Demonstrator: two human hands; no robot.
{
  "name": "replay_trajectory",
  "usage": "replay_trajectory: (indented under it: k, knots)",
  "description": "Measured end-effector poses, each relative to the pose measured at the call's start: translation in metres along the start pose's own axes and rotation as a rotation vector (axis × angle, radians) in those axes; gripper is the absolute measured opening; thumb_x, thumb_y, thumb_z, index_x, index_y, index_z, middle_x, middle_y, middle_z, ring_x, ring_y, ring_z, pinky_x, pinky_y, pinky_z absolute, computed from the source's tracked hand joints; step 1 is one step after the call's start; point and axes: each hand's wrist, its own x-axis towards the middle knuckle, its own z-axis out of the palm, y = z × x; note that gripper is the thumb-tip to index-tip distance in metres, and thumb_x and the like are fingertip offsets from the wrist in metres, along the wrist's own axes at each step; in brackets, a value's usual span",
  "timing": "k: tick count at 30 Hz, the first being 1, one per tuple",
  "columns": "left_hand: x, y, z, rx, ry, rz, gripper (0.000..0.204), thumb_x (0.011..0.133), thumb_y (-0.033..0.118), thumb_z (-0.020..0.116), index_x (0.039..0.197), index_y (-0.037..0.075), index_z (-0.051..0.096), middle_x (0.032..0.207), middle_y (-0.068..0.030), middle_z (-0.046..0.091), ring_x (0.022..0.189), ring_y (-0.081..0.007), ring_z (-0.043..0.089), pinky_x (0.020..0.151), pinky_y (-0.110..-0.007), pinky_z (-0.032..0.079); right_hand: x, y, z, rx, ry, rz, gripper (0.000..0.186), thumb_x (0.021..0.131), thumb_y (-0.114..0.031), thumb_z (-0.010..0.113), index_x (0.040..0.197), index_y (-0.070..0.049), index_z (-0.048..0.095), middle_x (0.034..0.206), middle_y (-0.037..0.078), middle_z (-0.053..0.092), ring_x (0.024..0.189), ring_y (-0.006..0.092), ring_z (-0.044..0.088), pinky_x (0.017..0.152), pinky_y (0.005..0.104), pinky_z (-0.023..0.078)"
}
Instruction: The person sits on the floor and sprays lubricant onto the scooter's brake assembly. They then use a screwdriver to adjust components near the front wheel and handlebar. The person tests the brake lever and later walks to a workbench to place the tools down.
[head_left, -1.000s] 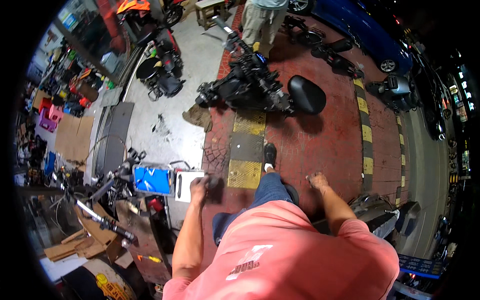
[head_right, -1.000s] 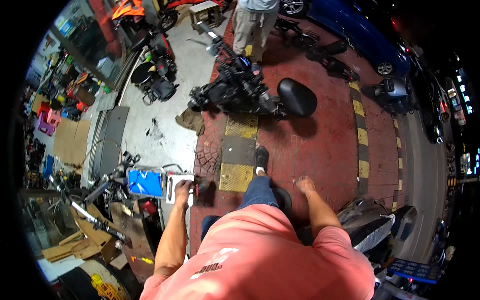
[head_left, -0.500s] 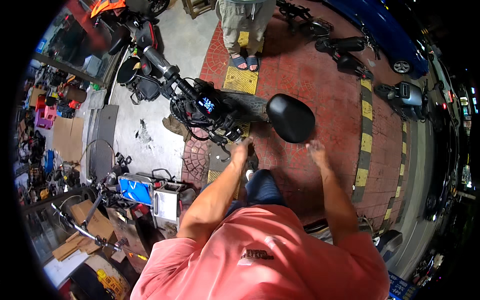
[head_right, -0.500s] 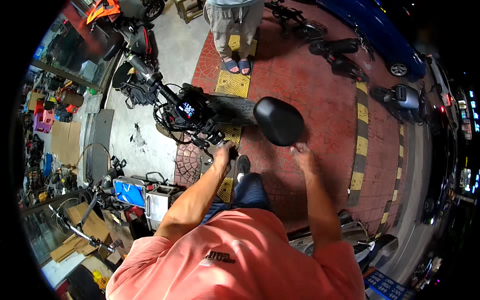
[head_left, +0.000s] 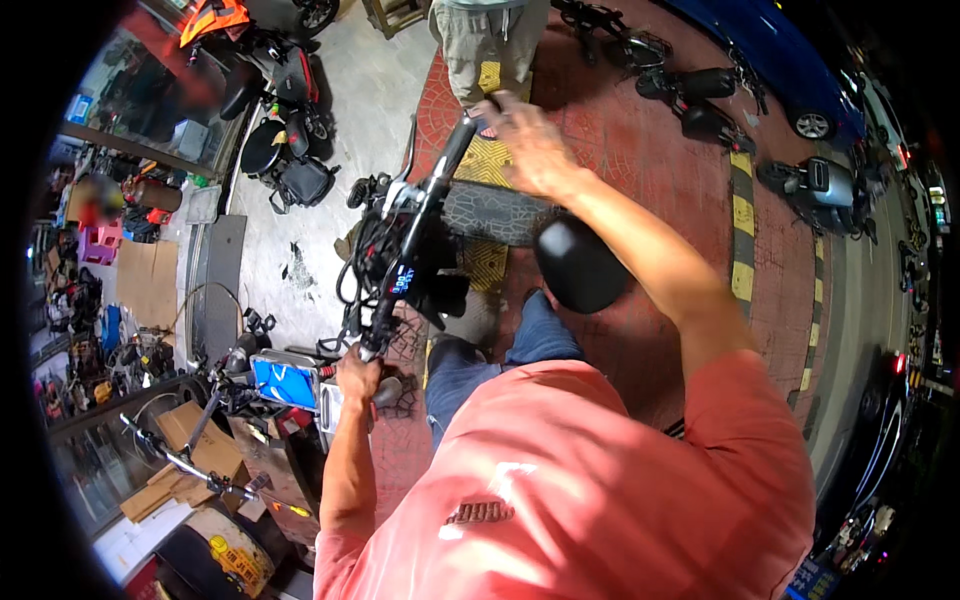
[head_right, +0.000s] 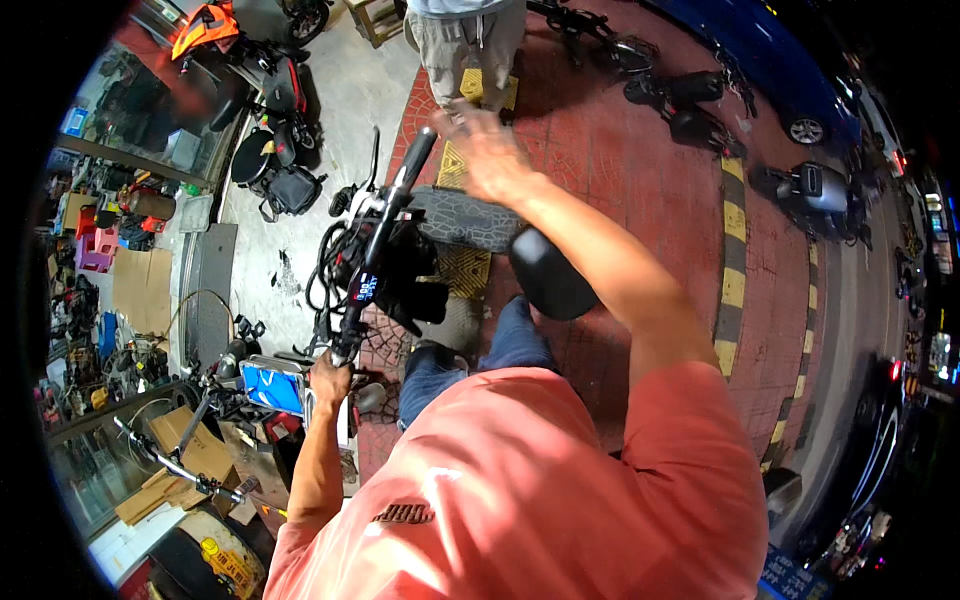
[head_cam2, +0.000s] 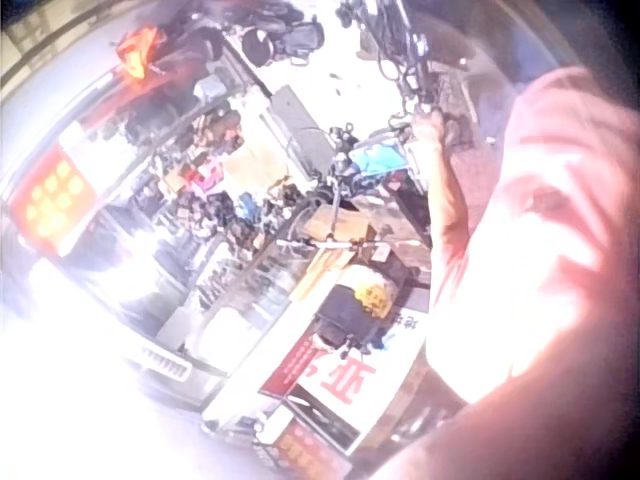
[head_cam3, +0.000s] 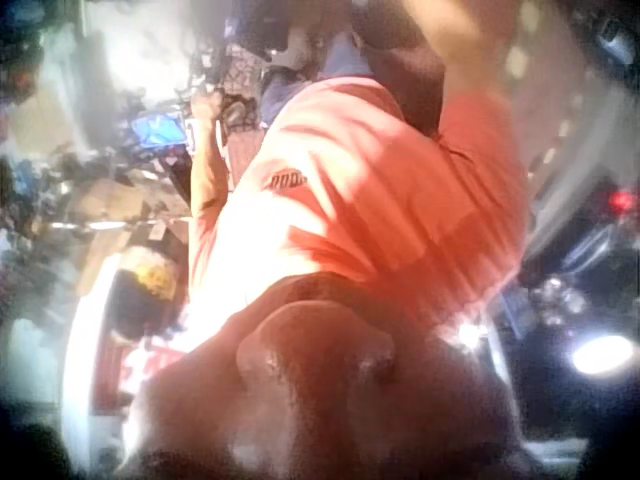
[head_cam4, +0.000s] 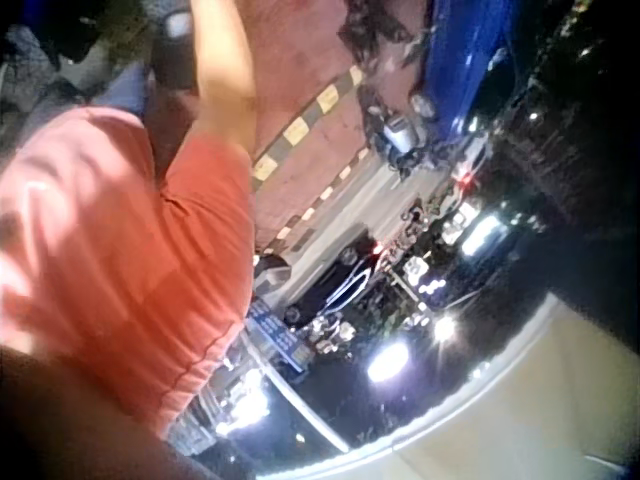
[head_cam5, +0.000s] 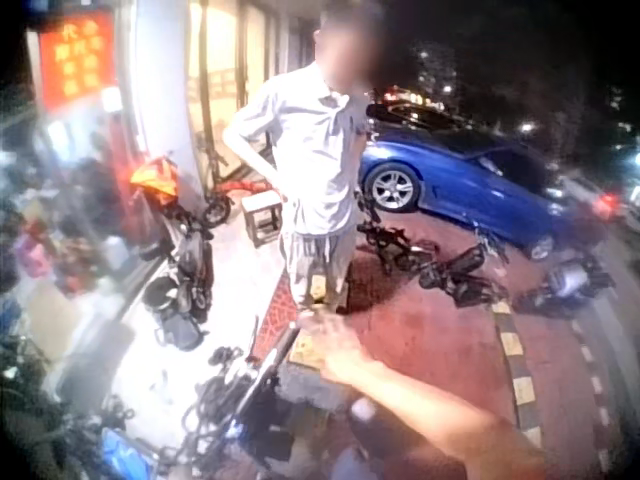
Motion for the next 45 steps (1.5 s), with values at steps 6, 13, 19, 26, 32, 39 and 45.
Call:
replay_trajectory:
  k: [6, 13, 19, 26, 32, 39, 45]
  knots:
    - [-0.016, -0.06, 0.028, -0.048, -0.012, -0.14, 0.044, 0.075, 0.024, 0.067, 0.107, -0.006, 0.066, 0.095, -0.0283, 0.07, 0.095, -0.0443, 0.066, 0.085, -0.046, 0.051, 0.096, -0.064, 0.031, -0.009, -0.601, -0.437, 0.013, 0.067, -0.023, 0.074, 0.075, -0.013, 0.076, 0.074, 0.01, 0.071, 0.076, 0.0276, 0.069, 0.068, 0.0441, 0.055]
    - [-0.047, -0.11, 0.076, 0.071, 0.212, -0.251, 0.079, 0.073, 0.039, 0.066, 0.138, -0.003, 0.048, 0.121, -0.0267, 0.062, 0.112, -0.0393, 0.061, 0.094, -0.046, 0.049, 0.07, -0.145, 0.114, -0.202, -0.377, -0.288, 0.017, 0.075, -0.02, 0.069, 0.087, -0.011, 0.077, 0.089, 0.006, 0.071, 0.092, 0.0274, 0.064, 0.068, 0.046, 0.048]
    - [-0.052, -0.079, 0.076, 0.208, 0.298, -0.309, 0.09, 0.075, 0.042, 0.066, 0.149, 0.0, 0.035, 0.138, -0.0242, 0.053, 0.125, -0.0371, 0.054, 0.1, -0.045, 0.046, 0.045, -0.103, 0.108, 0.007, -0.059, -0.633, 0.012, 0.075, -0.024, 0.069, 0.078, -0.016, 0.077, 0.08, 0.004, 0.074, 0.087, 0.0239, 0.069, 0.078, 0.0473, 0.046]
    - [-0.05, -0.061, 0.071, 0.401, 0.409, -0.285, 0.094, 0.077, 0.043, 0.065, 0.152, 0.002, 0.028, 0.145, -0.0224, 0.046, 0.131, -0.0363, 0.048, 0.104, -0.046, 0.044, 0.048, -0.069, 0.079, 0.088, -0.051, -0.647, 0.013, 0.079, -0.024, 0.066, 0.076, -0.013, 0.073, 0.08, 0.001, 0.072, 0.087, 0.0217, 0.066, 0.089, 0.0452, 0.042]
    - [-0.047, -0.049, 0.065, 0.58, 0.515, -0.243, 0.098, 0.078, 0.045, 0.065, 0.155, 0.004, 0.022, 0.151, -0.0209, 0.04, 0.137, -0.0356, 0.044, 0.106, -0.046, 0.043, 0.05, -0.057, 0.072, 0.093, -0.066, -0.612, 0.012, 0.078, -0.023, 0.067, 0.075, -0.014, 0.073, 0.08, 0.0, 0.071, 0.086, 0.0209, 0.065, 0.087, 0.0417, 0.042]
    - [-0.042, -0.046, 0.051, 0.675, 0.433, -0.318, 0.11, 0.081, 0.065, 0.06, 0.159, 0.006, 0.009, 0.163, -0.0171, 0.019, 0.148, -0.0342, 0.026, 0.116, -0.045, 0.033, 0.052, -0.054, 0.072, 0.074, -0.081, -0.607, 0.009, 0.078, -0.023, 0.067, 0.076, -0.015, 0.07, 0.079, 0.0, 0.07, 0.088, 0.0209, 0.066, 0.085, 0.0425, 0.044]
    - [-0.036, -0.051, 0.054, 0.631, 0.582, -0.079, 0.12, 0.075, 0.08, 0.054, 0.158, 0.003, 0.012, 0.159, -0.0214, 0.027, 0.146, -0.0359, 0.03, 0.116, -0.046, 0.031, 0.049, -0.047, 0.068, 0.068, -0.071, -0.576, 0.008, 0.078, -0.023, 0.067, 0.078, -0.016, 0.071, 0.081, 0.0, 0.071, 0.09, 0.0206, 0.066, 0.086, 0.0429, 0.044]
